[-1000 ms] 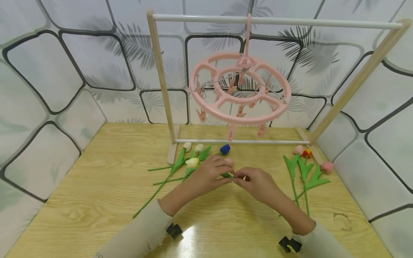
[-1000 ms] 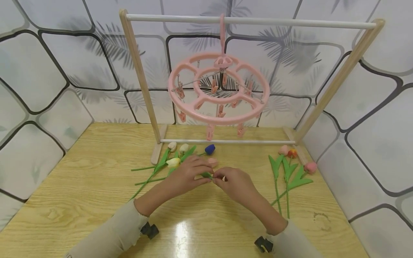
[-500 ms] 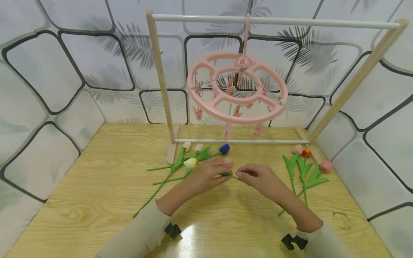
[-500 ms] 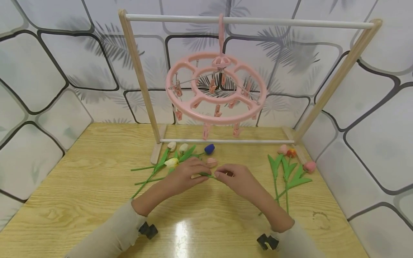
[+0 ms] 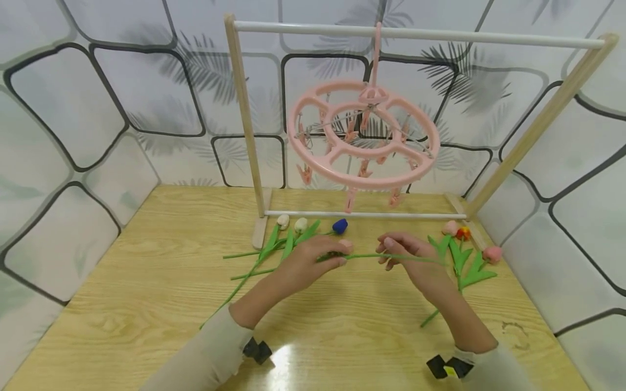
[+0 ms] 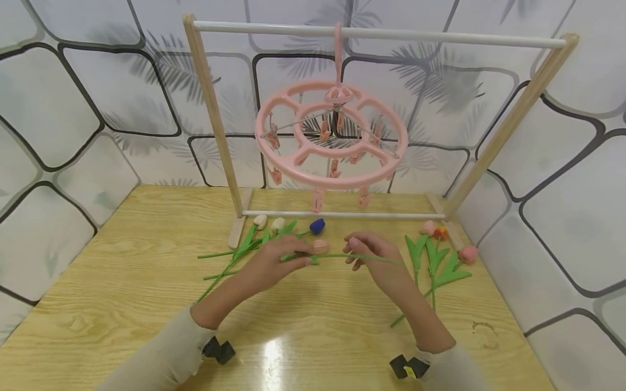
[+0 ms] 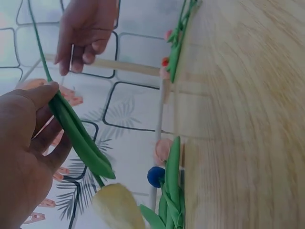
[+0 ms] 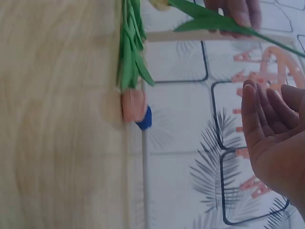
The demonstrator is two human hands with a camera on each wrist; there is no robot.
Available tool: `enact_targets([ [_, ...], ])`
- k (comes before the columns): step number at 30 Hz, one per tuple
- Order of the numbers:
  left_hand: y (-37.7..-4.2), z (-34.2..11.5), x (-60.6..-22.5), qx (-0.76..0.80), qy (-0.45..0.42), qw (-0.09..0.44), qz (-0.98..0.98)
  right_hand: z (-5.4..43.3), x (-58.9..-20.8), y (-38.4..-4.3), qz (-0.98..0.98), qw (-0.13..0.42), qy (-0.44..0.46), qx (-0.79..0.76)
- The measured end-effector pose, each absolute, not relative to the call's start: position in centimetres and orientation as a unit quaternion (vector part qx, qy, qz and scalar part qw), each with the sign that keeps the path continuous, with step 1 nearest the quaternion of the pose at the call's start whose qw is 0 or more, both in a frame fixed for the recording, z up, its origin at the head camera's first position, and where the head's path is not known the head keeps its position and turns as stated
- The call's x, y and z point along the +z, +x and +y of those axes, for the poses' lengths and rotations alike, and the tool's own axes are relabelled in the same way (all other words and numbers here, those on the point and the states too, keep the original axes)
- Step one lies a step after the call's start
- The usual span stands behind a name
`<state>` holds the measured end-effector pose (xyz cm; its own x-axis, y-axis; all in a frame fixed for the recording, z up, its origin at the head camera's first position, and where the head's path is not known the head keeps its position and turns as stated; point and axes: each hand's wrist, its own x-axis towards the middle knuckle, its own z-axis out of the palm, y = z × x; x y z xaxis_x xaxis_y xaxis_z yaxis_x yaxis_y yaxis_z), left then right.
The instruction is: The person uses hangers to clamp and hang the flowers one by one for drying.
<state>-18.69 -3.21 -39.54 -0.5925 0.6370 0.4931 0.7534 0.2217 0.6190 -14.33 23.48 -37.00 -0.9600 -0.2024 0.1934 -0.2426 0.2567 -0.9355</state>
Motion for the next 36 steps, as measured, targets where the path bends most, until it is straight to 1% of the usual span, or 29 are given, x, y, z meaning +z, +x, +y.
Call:
enact_targets([
  [3, -18.5, -3.1, -39.1, -0.505, -0.393, 0.002, -0.768, 22.3, -37.9, -14.0, -0.786, 0.044, 0.158, 0.597],
  [7, -18.2, -2.9, -38.8, -0.569, -0.333, -0.048, -0.75, 20.6, -38.4, -13.5, -0.767, 0.073, 0.182, 0.611],
  [18, -18.2, -2.6, -39.1, -0.625, -0.294, -0.113, -0.714, 17.8, -38.7, -13.0, -0.709, 0.109, 0.187, 0.671],
  [26, -18.0, -2.2, -39.1, -0.639, -0.271, -0.127, -0.709, 17.0, -38.9, -13.0, -0.714, 0.126, 0.161, 0.67],
  [31, -17.9, -2.1, -39.2, -0.653, -0.262, -0.123, -0.7, 16.6, -39.0, -13.1, -0.724, 0.145, 0.149, 0.657],
  [36, -17.8, -2.0, -39.5, -0.664, -0.275, -0.113, -0.686, 16.5, -39.1, -13.1, -0.734, 0.152, 0.154, 0.644],
])
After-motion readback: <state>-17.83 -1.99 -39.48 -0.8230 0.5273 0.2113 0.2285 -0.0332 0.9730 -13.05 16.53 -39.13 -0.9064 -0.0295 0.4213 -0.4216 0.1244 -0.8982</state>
